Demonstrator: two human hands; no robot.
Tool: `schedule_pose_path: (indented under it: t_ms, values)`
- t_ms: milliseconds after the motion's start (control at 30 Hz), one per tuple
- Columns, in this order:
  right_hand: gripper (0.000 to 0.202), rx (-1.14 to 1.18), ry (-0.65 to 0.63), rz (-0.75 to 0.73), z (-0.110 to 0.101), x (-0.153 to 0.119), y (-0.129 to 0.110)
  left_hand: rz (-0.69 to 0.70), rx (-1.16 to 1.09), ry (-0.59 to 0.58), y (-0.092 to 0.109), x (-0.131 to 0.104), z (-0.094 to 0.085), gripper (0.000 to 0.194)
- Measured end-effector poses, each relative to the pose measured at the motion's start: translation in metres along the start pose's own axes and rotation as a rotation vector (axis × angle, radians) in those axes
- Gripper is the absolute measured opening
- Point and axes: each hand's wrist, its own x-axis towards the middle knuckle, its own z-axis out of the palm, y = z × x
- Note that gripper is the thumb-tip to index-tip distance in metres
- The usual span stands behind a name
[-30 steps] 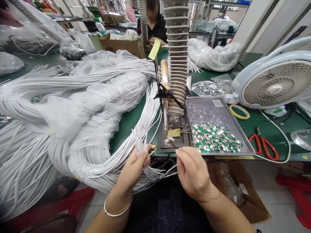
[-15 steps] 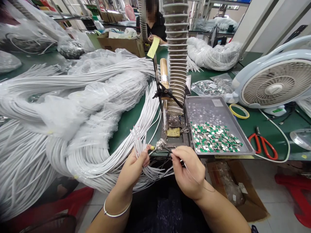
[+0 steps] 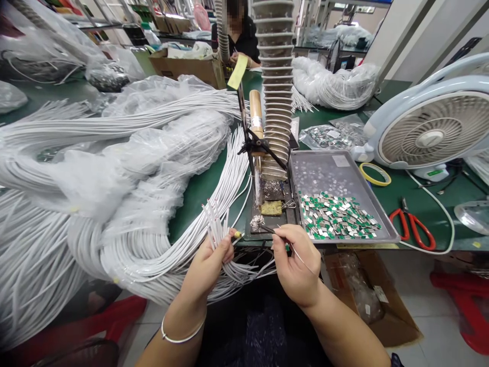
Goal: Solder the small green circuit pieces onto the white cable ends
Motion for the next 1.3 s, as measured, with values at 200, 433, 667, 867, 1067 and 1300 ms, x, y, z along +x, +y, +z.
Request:
schedule_pose_path:
  t_ms: [200,433,667,867,1067,1300]
  values:
    - [0.025,-0.034,0.031,-0.047,-0.0005,0.0058,0.0036,0.000,-0.012,0.004,0.0000,0.0003,0.0007,0.035]
    - [0.025,-0.069,0.028,-0.057,0.0006,0.0084,0.0087,0.002,-0.010,0.005,-0.0017,0.0003,-0.0004,0.034]
    - [0.029,-0.047,0.026,-0.127,0.0017,0.0106,0.0067,-0.014,0.017,0.019,-0.0007,-0.0001,-0.0003,0.035]
    - [0.032,-0.075,0.027,-0.186,0.0002,0.0073,0.0065,-0.008,0.023,0.010,-0.0028,-0.0003,-0.0024,0.033]
    - [0.027,-0.113,0.037,-0.210,-0.0021,0.0059,0.0043,-0.006,0.021,0.010,-0.0033,-0.0002,-0.0028,0.033]
    - [0.028,-0.163,0.016,-0.238,-0.0037,0.0051,0.0090,-0.012,0.000,0.005,-0.0027,-0.0003,-0.0013,0.034]
